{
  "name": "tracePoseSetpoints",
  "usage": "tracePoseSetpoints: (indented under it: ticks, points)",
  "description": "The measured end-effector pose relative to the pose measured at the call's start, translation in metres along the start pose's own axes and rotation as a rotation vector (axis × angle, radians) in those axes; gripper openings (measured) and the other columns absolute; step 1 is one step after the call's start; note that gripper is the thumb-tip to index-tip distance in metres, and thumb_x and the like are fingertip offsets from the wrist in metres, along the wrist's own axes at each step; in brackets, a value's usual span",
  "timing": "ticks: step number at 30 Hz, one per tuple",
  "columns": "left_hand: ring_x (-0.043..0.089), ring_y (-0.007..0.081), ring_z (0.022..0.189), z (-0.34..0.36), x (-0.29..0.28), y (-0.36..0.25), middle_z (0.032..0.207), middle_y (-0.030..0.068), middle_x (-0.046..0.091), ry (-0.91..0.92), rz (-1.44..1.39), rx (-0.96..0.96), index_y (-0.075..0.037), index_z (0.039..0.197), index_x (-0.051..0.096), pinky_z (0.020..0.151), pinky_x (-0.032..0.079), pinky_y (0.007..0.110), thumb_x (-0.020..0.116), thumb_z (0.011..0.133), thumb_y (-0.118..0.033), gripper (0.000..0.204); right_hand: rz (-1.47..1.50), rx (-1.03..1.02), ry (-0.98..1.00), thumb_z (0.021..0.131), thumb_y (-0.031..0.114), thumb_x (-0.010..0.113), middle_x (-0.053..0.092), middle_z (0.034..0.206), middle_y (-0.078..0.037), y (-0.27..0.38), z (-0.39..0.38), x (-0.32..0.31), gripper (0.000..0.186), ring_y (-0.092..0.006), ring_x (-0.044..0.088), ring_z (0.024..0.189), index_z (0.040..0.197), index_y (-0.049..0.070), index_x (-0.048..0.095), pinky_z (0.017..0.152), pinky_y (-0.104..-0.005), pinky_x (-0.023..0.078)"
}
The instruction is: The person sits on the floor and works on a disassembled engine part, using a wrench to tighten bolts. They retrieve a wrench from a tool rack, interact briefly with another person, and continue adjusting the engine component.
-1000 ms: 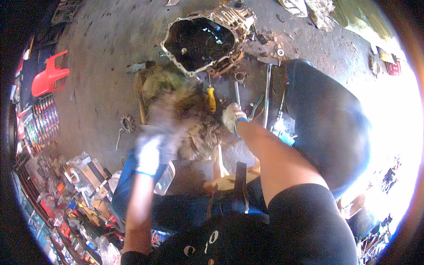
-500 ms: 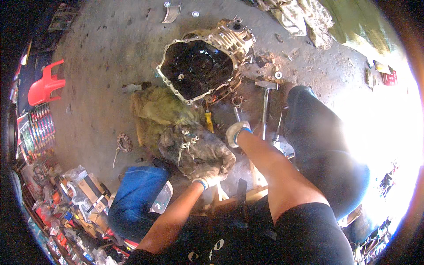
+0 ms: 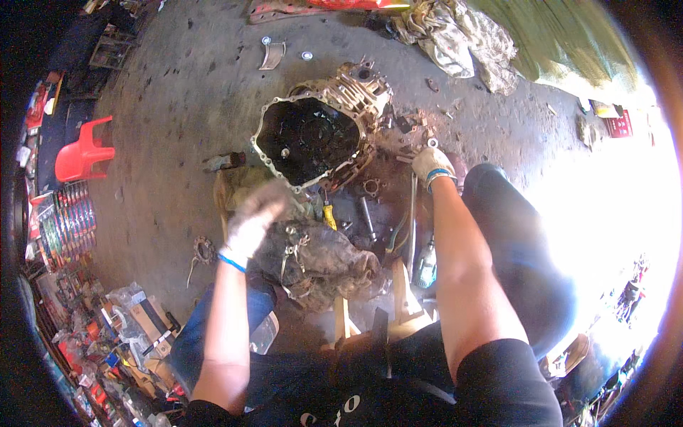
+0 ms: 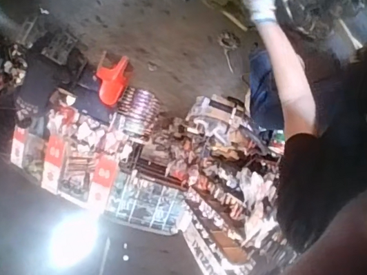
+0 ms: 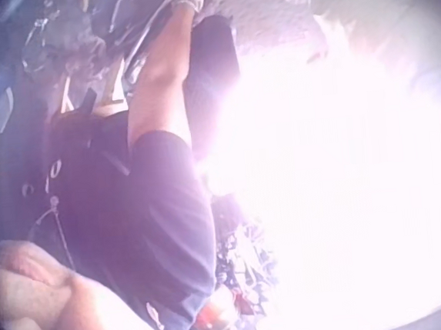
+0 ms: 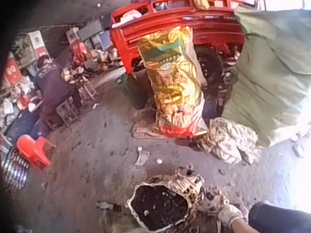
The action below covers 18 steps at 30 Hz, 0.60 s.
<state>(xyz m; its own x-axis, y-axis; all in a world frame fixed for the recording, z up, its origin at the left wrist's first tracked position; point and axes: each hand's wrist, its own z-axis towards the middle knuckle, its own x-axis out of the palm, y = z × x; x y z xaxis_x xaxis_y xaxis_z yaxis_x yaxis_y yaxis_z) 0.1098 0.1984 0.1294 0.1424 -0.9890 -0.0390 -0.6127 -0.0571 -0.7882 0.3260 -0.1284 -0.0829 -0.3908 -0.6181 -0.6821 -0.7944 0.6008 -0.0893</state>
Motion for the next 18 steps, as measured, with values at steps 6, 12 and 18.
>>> tracePoseSetpoints:
  ticks: [6, 12, 18]
  points:
    - [0.046, 0.0399, 0.140, 0.104, -0.034, -0.052, 0.152, 0.0221, 0.046, -0.332, 0.814, 0.109, -0.011, 0.154, 0.039, 0.118, 0.037, 0.046, 0.071, 0.089, -0.032, 0.076, 1.042, 0.102, -0.491, 0.089, 0.010, 0.060, 0.073, 0.109, -0.015, -0.016, 0.066, 0.040, 0.024, -0.0314, 0.071, 0.101, 0.110, 0.005, 0.072, 0.085, -0.0385, 0.059]
    - [0.052, 0.0381, 0.135, 0.205, -0.056, -0.066, 0.144, 0.0228, 0.054, -0.368, 1.292, 0.001, -0.010, 0.151, 0.041, 0.114, 0.042, 0.044, 0.073, 0.085, -0.029, 0.076, 1.919, 0.236, -0.732, 0.085, 0.003, 0.061, 0.070, 0.105, -0.020, -0.025, 0.095, -0.048, 0.026, -0.0357, 0.070, 0.096, 0.110, -0.003, 0.065, 0.082, -0.0438, 0.060]
    - [0.059, 0.0391, 0.125, 0.261, -0.084, -0.053, 0.134, 0.0206, 0.063, -0.154, 1.145, -0.287, -0.006, 0.135, 0.060, 0.106, 0.048, 0.043, 0.074, 0.079, -0.028, 0.061, 2.452, 0.598, -0.387, 0.095, 0.012, 0.052, 0.069, 0.102, -0.016, -0.018, 0.095, -0.116, 0.021, -0.0321, 0.069, 0.090, 0.106, -0.001, 0.065, 0.084, -0.0437, 0.057]
